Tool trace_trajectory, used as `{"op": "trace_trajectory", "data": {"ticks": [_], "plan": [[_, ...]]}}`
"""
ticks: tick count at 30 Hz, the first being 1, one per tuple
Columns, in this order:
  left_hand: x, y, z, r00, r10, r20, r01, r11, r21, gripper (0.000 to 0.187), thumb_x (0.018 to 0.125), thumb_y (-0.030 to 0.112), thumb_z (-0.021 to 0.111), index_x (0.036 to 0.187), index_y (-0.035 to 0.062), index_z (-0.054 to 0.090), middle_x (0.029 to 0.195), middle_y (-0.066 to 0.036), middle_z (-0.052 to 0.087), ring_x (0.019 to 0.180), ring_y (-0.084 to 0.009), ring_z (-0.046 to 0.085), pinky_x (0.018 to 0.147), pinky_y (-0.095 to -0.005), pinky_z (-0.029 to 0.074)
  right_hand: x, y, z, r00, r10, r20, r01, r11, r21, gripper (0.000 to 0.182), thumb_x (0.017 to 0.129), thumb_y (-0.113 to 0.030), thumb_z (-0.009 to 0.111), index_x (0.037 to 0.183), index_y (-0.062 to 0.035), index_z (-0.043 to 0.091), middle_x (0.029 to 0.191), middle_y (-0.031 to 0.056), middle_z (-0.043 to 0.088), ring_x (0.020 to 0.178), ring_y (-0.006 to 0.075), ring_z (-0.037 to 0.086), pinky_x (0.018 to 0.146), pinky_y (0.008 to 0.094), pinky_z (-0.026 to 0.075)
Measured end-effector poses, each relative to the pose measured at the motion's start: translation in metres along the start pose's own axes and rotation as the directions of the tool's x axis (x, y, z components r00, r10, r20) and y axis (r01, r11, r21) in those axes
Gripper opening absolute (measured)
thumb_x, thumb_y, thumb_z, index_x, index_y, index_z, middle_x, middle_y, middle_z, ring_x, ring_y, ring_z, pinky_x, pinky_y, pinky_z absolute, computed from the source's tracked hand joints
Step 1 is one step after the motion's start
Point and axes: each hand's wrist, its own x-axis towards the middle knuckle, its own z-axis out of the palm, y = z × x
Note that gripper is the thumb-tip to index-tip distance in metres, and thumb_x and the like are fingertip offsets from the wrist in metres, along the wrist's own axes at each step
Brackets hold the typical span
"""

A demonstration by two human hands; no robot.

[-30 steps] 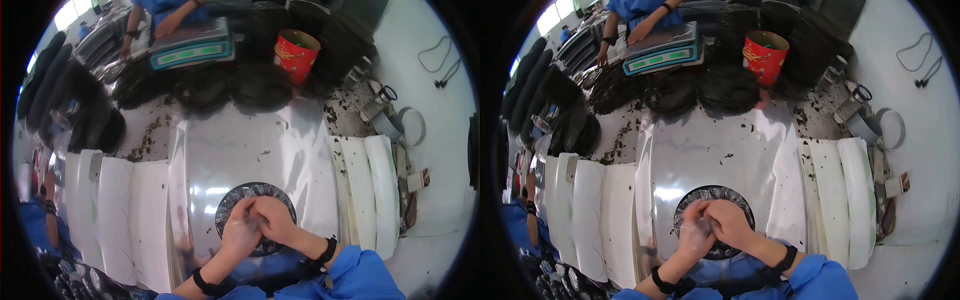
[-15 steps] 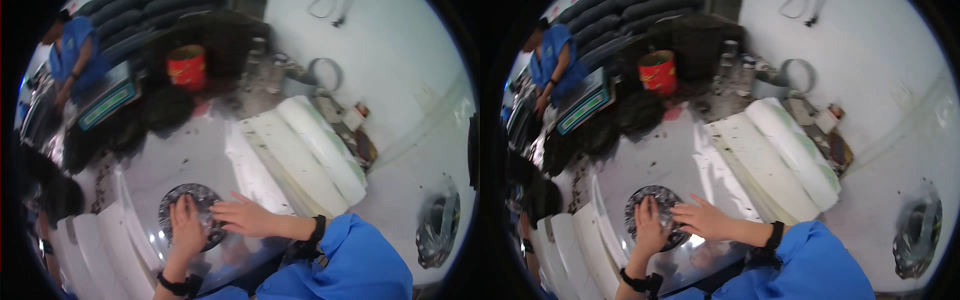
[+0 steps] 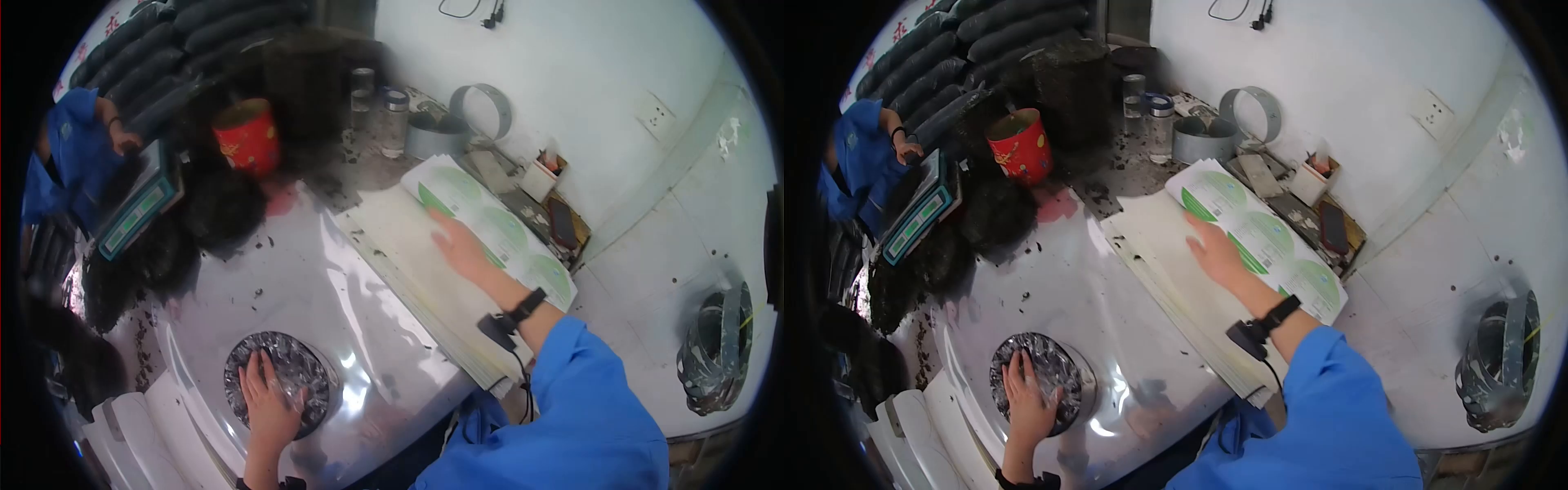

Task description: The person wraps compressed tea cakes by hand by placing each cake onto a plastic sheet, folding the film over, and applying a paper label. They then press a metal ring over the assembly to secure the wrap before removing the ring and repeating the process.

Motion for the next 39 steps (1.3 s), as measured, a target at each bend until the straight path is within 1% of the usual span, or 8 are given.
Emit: {"op": "trace_trajectory", "data": {"ticks": [2, 5, 17, 21, 29, 31, 37, 39], "plan": [[0.001, 0.001, -0.003, 0.999, -0.032, 0.039, 0.033, 0.999, -0.027, 0.093, 0.074, 0.028, 0.075, 0.143, -0.0097, 0.025, 0.144, -0.029, 0.026, 0.137, -0.0459, 0.023, 0.117, -0.0505, 0.016, 0.016, 0.03, 0.028, 0.945, -0.228, 0.234, 0.322, 0.524, -0.789, 0.052, 0.088, -0.015, 0.06, 0.137, -0.0045, 0.044, 0.13, 0.0154, 0.055, 0.125, 0.0308, 0.049, 0.108, 0.0431, 0.037], [0.002, -0.002, -0.001, 0.999, -0.003, 0.046, 0.003, 1.0, 0.007, 0.094, 0.074, 0.03, 0.075, 0.143, -0.0099, 0.025, 0.144, -0.029, 0.026, 0.136, -0.0456, 0.023, 0.117, -0.0513, 0.016, 0.059, 0.035, 0.021, 0.993, -0.112, -0.028, 0.034, 0.511, -0.859, 0.045, 0.084, -0.011, 0.06, 0.127, -0.0062, 0.049, 0.142, 0.0075, 0.047, 0.13, 0.0324, 0.044, 0.108, 0.0473, 0.036], [-0.002, -0.015, 0.002, 0.998, 0.039, 0.043, -0.033, 0.991, -0.129, 0.091, 0.07, 0.027, 0.078, 0.144, 0.0012, 0.033, 0.141, -0.033, 0.026, 0.135, -0.0481, 0.024, 0.114, -0.058, 0.017, 0.105, 0.047, -0.025, 0.891, -0.101, -0.443, -0.114, 0.893, -0.434, 0.014, 0.082, -0.01, 0.066, 0.091, -0.0084, 0.056, 0.089, 0.0098, 0.064, 0.083, 0.027, 0.063, 0.071, 0.0393, 0.048], [0.005, 0.0, -0.022, 0.994, 0.1, 0.054, -0.081, 0.955, -0.285, 0.076, 0.08, 0.038, 0.068, 0.146, 0.0129, 0.039, 0.141, -0.035, 0.026, 0.136, -0.0489, 0.02, 0.115, -0.0581, 0.008, 0.088, -0.12, -0.099, 0.706, -0.199, -0.68, 0.308, 0.95, 0.042, 0.017, 0.091, -0.016, 0.066, 0.092, -0.0011, 0.059, 0.077, 0.0004, 0.063, 0.07, 0.0087, 0.055, 0.064, 0.0241, 0.045], [0.01, -0.022, 0.012, 0.999, -0.001, -0.049, -0.02, 0.906, -0.424, 0.075, 0.092, 0.029, 0.054, 0.151, 0.003, 0.016, 0.139, -0.028, 0.036, 0.13, -0.0433, 0.032, 0.115, -0.0502, 0.016, -0.04, -0.169, 0.091, 0.966, 0.08, 0.245, -0.151, 0.946, 0.286, 0.046, 0.099, -0.03, 0.051, 0.136, -0.0027, 0.047, 0.132, 0.0095, 0.055, 0.124, 0.0218, 0.05, 0.107, 0.0377, 0.036], [0.014, -0.025, 0.024, 0.992, -0.085, -0.093, 0.028, 0.872, -0.488, 0.088, 0.088, 0.029, 0.06, 0.15, -0.0041, 0.006, 0.135, -0.025, 0.042, 0.122, -0.0406, 0.04, 0.11, -0.0471, 0.026, -0.075, -0.16, 0.147, 0.802, -0.581, 0.14, 0.582, 0.812, 0.034, 0.054, 0.096, -0.032, 0.055, 0.14, -0.0049, 0.042, 0.143, 0.0144, 0.045, 0.132, 0.0267, 0.045, 0.109, 0.0394, 0.035], [0.018, -0.019, 0.025, 0.979, -0.01, -0.203, -0.028, 0.983, -0.184, 0.101, 0.079, 0.027, 0.07, 0.151, -0.0004, 0.003, 0.142, -0.023, 0.035, 0.12, -0.0365, 0.043, 0.106, -0.0437, 0.032, -0.096, -0.188, 0.171, 0.617, -0.385, 0.686, 0.69, 0.684, -0.237, 0.066, 0.096, -0.041, 0.051, 0.145, -0.0008, 0.032, 0.149, 0.0186, 0.036, 0.139, 0.0319, 0.033, 0.115, 0.0405, 0.025], [0.016, -0.023, 0.032, 0.986, -0.015, -0.169, -0.011, 0.989, -0.15, 0.101, 0.079, 0.022, 0.07, 0.152, 0.0011, 0.002, 0.147, -0.024, 0.03, 0.126, -0.0346, 0.041, 0.109, -0.0424, 0.03, -0.079, -0.184, 0.195, 0.771, -0.395, 0.499, 0.165, 0.881, 0.444, 0.069, 0.098, -0.043, 0.046, 0.147, 0.0011, 0.027, 0.151, 0.0195, 0.032, 0.141, 0.0315, 0.029, 0.117, 0.0426, 0.016]]}}
